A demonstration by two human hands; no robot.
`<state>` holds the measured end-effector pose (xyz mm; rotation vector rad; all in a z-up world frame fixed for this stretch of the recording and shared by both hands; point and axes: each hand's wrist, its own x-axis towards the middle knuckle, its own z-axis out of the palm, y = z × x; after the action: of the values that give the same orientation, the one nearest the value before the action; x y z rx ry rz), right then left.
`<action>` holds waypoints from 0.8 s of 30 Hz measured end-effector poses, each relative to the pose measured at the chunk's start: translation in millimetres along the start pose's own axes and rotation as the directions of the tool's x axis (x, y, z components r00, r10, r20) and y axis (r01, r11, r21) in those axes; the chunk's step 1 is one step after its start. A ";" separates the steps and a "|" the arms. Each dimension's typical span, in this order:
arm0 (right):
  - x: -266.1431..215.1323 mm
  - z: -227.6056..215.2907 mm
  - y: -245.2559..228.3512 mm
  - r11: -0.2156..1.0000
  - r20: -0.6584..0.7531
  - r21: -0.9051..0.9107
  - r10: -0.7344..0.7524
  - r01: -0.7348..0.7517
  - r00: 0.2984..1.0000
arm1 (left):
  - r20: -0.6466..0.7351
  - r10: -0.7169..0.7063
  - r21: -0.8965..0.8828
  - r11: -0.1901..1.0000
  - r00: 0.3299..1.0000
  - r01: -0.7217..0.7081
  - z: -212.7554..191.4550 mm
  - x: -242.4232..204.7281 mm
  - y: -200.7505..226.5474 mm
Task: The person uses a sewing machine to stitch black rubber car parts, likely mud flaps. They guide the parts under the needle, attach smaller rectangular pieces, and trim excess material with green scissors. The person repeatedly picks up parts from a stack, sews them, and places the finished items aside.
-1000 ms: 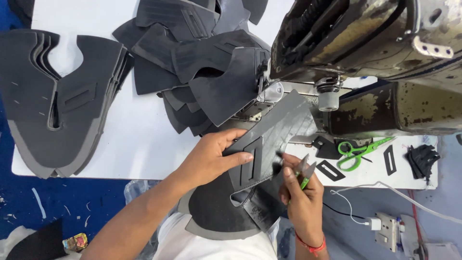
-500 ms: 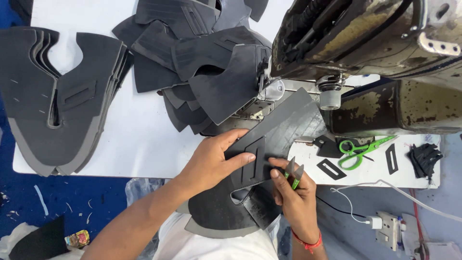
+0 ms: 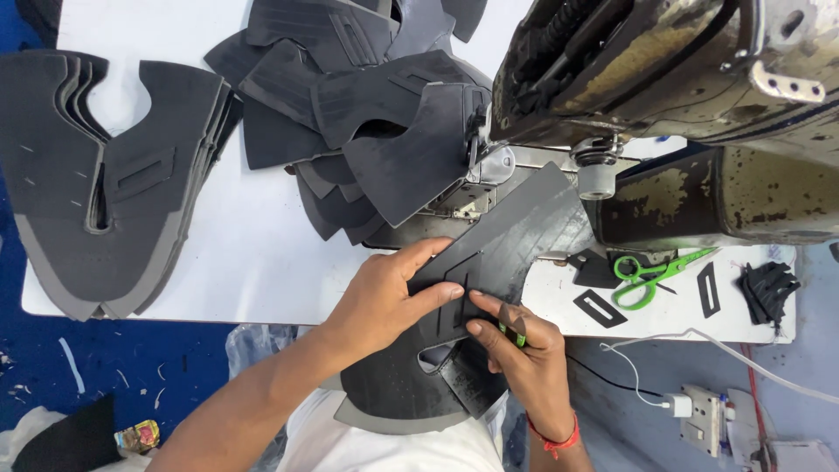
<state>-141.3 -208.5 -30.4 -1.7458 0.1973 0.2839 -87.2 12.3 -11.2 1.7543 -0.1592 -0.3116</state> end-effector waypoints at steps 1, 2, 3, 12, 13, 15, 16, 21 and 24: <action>0.1 0.9 0.6 1.000 -0.009 -0.005 -0.005 0.005 1.000 | 0.002 0.003 -0.005 1.000 1.000 -0.003 -0.1 -0.5 0.8; 0.0 1.4 -0.2 1.000 -0.008 -0.006 -0.004 0.004 1.000 | 0.001 0.002 -0.006 1.000 1.000 -0.002 -0.3 -0.3 2.0; 0.0 2.0 -0.8 1.000 -0.010 -0.008 -0.009 0.009 1.000 | 0.000 -0.018 0.017 1.000 1.000 0.018 -0.5 -0.1 3.0; 1.5 3.6 3.3 1.000 -0.019 -0.012 -0.026 0.026 0.999 | 0.025 0.028 0.061 0.998 0.999 -0.029 -7.6 8.6 9.7; 2.3 3.8 3.4 0.999 -0.020 -0.017 -0.031 0.031 0.999 | 0.031 -0.010 0.062 0.998 0.999 0.008 -8.1 11.1 12.3; 5.4 6.0 -3.6 1.000 -0.025 -0.020 -0.021 0.021 0.999 | 0.059 -0.083 0.088 0.993 0.995 0.078 -8.5 17.5 13.6; 7.8 7.3 -7.1 1.000 -0.029 -0.021 -0.011 0.010 1.000 | 0.084 -0.157 0.118 0.982 0.984 0.146 -9.0 21.2 14.0; 23.4 13.1 -12.7 1.000 -0.050 0.005 0.022 -0.022 0.998 | 0.089 -0.082 0.083 0.994 0.993 0.074 -18.5 43.1 7.3; 34.7 18.4 -19.5 0.999 -0.043 0.026 0.023 -0.022 0.999 | 0.096 -0.094 0.089 0.992 0.991 0.086 -28.4 57.0 8.9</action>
<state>-104.1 -185.8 -25.7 -1.7266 0.2514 0.2588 -23.9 21.3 -4.3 1.8343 -0.1679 -0.4648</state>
